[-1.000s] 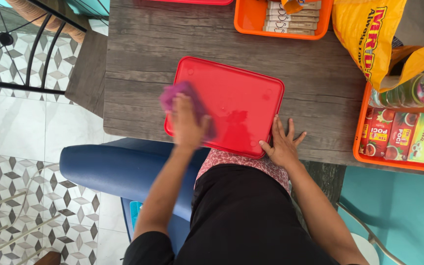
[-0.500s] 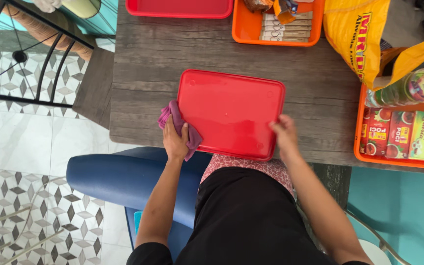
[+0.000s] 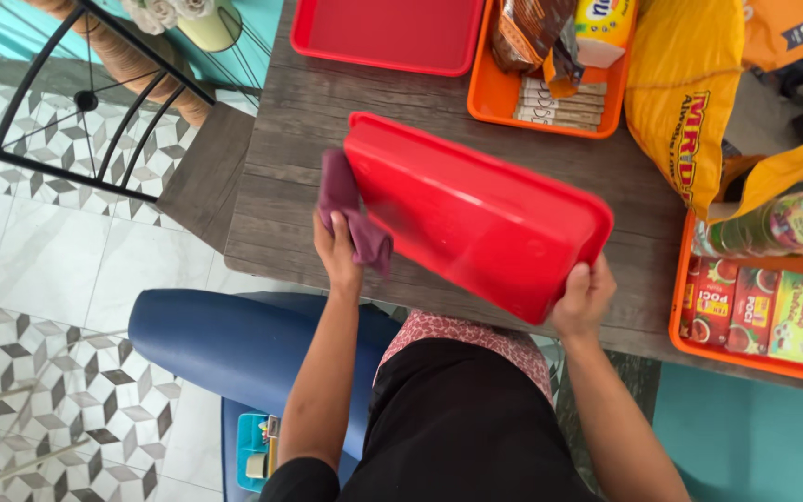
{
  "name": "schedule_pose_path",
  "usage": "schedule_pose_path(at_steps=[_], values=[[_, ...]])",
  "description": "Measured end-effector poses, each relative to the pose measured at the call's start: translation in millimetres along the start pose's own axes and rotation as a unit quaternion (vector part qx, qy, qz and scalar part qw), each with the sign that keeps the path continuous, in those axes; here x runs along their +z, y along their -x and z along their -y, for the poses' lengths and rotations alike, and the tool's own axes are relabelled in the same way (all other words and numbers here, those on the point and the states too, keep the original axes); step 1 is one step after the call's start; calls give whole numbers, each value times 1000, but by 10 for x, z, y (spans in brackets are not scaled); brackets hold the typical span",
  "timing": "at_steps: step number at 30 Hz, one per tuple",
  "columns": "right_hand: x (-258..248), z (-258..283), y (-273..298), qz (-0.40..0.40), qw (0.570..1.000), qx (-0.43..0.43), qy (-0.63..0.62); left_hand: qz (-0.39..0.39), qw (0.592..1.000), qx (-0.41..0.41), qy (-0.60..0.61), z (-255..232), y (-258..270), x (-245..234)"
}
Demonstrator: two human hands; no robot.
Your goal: The person cleans a red tray by wiping its interior and exterior surfaces with a cloth, then puts items into a yellow bag.
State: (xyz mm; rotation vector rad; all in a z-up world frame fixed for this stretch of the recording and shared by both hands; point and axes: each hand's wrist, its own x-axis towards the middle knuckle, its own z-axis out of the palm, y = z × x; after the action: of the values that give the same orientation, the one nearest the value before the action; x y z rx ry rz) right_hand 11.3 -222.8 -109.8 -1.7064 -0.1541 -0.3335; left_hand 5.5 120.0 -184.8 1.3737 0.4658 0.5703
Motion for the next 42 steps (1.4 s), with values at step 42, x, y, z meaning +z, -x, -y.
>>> schedule_pose_path(at_steps=[42], values=[[207,194,45,52,985,-122,107,259,814,432,-289,-2254,509,1068]])
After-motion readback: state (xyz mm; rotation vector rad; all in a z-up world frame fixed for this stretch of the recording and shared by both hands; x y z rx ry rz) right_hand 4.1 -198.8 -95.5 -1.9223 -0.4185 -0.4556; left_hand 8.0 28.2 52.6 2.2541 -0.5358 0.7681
